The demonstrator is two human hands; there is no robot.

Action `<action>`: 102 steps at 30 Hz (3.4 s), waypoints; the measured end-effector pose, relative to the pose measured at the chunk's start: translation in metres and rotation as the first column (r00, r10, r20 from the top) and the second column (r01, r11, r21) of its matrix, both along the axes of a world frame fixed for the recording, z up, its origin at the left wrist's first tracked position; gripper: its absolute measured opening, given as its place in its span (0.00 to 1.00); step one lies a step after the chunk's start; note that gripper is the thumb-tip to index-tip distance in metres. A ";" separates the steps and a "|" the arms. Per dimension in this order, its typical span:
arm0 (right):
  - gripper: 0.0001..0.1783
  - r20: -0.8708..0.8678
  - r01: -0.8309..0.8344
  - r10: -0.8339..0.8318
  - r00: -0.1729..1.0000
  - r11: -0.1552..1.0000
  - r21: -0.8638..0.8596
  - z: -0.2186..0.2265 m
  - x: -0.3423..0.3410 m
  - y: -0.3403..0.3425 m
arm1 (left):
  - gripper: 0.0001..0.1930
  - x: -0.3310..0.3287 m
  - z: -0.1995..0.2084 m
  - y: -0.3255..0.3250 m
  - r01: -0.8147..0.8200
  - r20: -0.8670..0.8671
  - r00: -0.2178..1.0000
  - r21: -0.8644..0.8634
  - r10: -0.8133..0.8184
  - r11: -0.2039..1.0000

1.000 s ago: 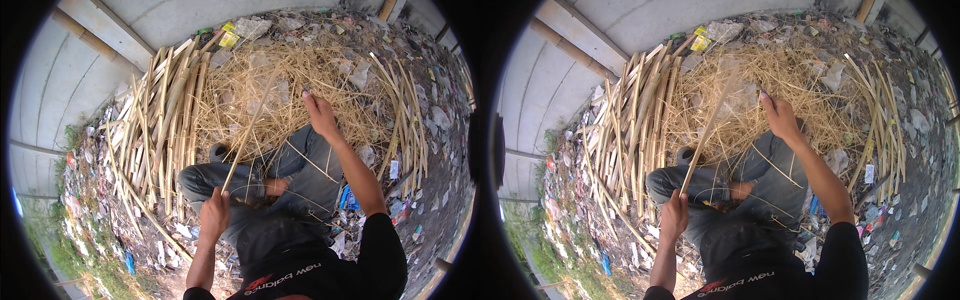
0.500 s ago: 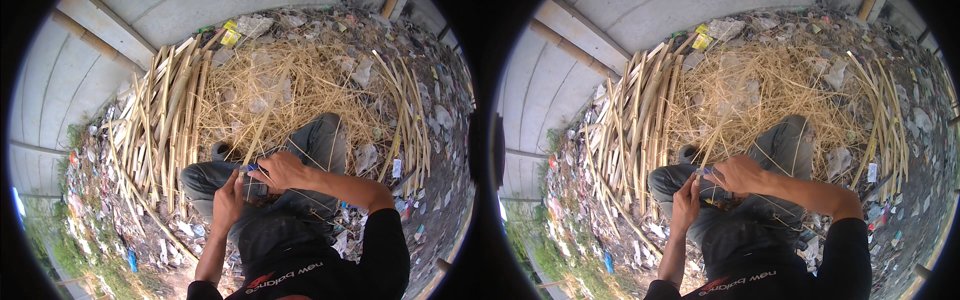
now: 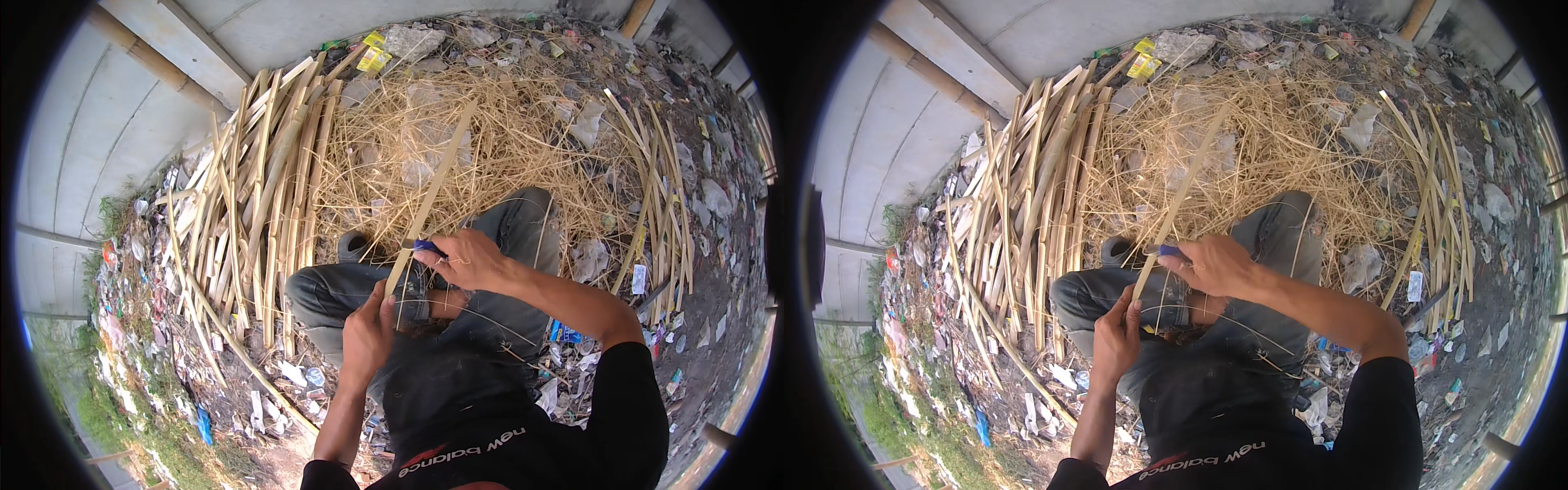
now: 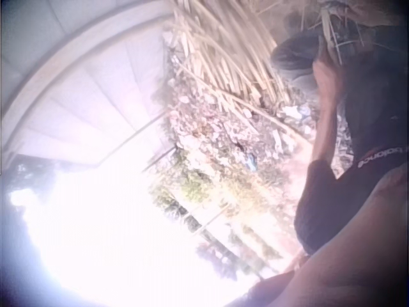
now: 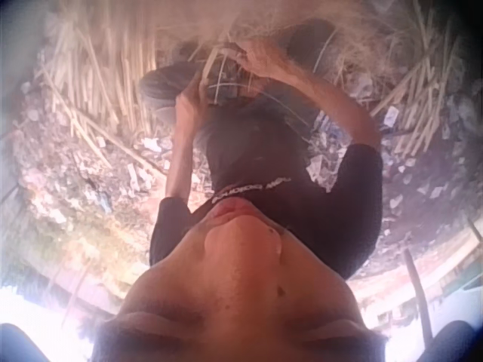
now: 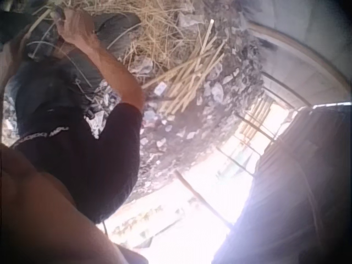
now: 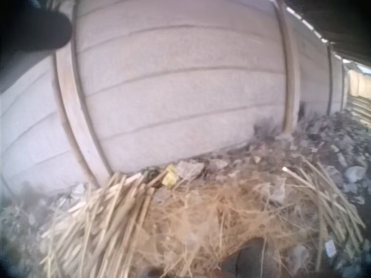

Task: The person sits on the ground and uses a blue utility knife to shave thin strips off a long bamboo pole. They hold the pole with their left hand and scrape the blade along its length with their right hand, creating a pile of bamboo shavings on the ground.

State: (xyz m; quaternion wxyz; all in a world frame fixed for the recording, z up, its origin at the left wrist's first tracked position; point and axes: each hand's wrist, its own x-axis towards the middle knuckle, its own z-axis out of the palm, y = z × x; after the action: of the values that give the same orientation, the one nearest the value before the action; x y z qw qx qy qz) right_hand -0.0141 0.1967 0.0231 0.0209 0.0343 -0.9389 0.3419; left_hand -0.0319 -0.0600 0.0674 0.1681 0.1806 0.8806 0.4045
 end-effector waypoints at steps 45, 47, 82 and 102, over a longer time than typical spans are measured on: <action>0.35 0.132 0.313 -0.301 0.945 0.705 -0.637 0.026 -0.030 0.036 | 0.21 -0.001 -0.010 -0.035 0.059 -0.130 0.990 -0.007 -0.059 0.998; 0.29 0.142 0.243 -0.204 0.969 0.667 -0.705 0.022 -0.031 0.020 | 0.22 -0.001 -0.011 -0.032 0.079 0.022 0.997 0.060 -0.080 0.995; 0.22 0.058 0.871 -0.871 0.488 0.482 -0.093 -0.044 0.174 0.120 | 0.25 -0.006 -0.066 -0.076 0.507 -0.043 0.850 -0.207 -0.526 0.837; 0.32 0.178 0.792 -0.774 0.608 0.575 -0.206 -0.058 0.169 0.082 | 0.23 0.009 -0.068 -0.020 0.528 -0.022 0.843 -0.161 -0.537 0.834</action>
State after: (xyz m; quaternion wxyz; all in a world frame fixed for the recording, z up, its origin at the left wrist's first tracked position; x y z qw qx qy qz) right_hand 0.1546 0.2786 -0.0350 0.1418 -0.3984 -0.8030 0.4200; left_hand -0.0232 -0.0803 -0.0004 0.2577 0.4187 0.8284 0.2686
